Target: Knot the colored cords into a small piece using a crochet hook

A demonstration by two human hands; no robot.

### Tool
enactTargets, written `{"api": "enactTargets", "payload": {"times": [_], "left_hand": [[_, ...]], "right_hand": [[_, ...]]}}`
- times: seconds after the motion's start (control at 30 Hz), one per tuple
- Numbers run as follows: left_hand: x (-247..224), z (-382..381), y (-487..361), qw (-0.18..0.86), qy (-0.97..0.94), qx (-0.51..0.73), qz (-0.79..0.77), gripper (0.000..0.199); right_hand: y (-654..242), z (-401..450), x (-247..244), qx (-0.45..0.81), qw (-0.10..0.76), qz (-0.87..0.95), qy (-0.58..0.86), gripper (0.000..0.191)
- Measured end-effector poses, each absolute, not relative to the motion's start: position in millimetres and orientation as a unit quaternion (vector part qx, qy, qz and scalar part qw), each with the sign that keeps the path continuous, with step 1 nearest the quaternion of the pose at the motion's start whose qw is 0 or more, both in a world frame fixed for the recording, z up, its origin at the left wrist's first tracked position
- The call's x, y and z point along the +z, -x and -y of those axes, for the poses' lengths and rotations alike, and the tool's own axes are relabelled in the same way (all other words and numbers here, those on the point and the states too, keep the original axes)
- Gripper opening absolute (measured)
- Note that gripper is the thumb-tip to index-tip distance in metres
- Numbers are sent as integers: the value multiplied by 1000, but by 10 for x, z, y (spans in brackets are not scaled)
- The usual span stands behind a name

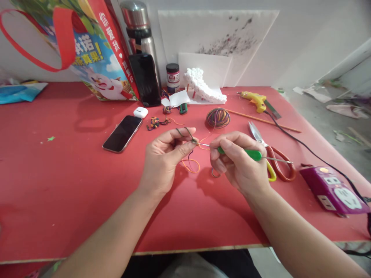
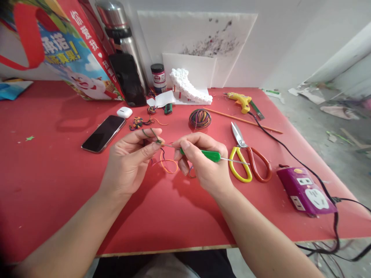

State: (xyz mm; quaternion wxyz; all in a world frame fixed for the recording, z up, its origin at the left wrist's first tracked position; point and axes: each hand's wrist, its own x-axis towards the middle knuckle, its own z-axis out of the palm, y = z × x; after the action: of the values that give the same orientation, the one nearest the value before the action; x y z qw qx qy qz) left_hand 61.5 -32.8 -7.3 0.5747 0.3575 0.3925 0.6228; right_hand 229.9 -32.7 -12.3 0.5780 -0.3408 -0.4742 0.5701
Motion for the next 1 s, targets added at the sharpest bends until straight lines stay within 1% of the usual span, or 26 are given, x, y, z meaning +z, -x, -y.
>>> {"api": "enactTargets", "payload": {"times": [0.6,0.77,1.0], "left_hand": [[-91,336,-591,539,-405,625,-395,25],[-78,348,-581,503,-434,624,-412,22],[-74,365,-548,448,-478,614,-440,19]], "right_hand": [[-2273,315,-77,580,592,459,321,15],[-2298,324,-112,577,573,474,337,16],[-2325,327,-133,559,569,493,346,16]]}}
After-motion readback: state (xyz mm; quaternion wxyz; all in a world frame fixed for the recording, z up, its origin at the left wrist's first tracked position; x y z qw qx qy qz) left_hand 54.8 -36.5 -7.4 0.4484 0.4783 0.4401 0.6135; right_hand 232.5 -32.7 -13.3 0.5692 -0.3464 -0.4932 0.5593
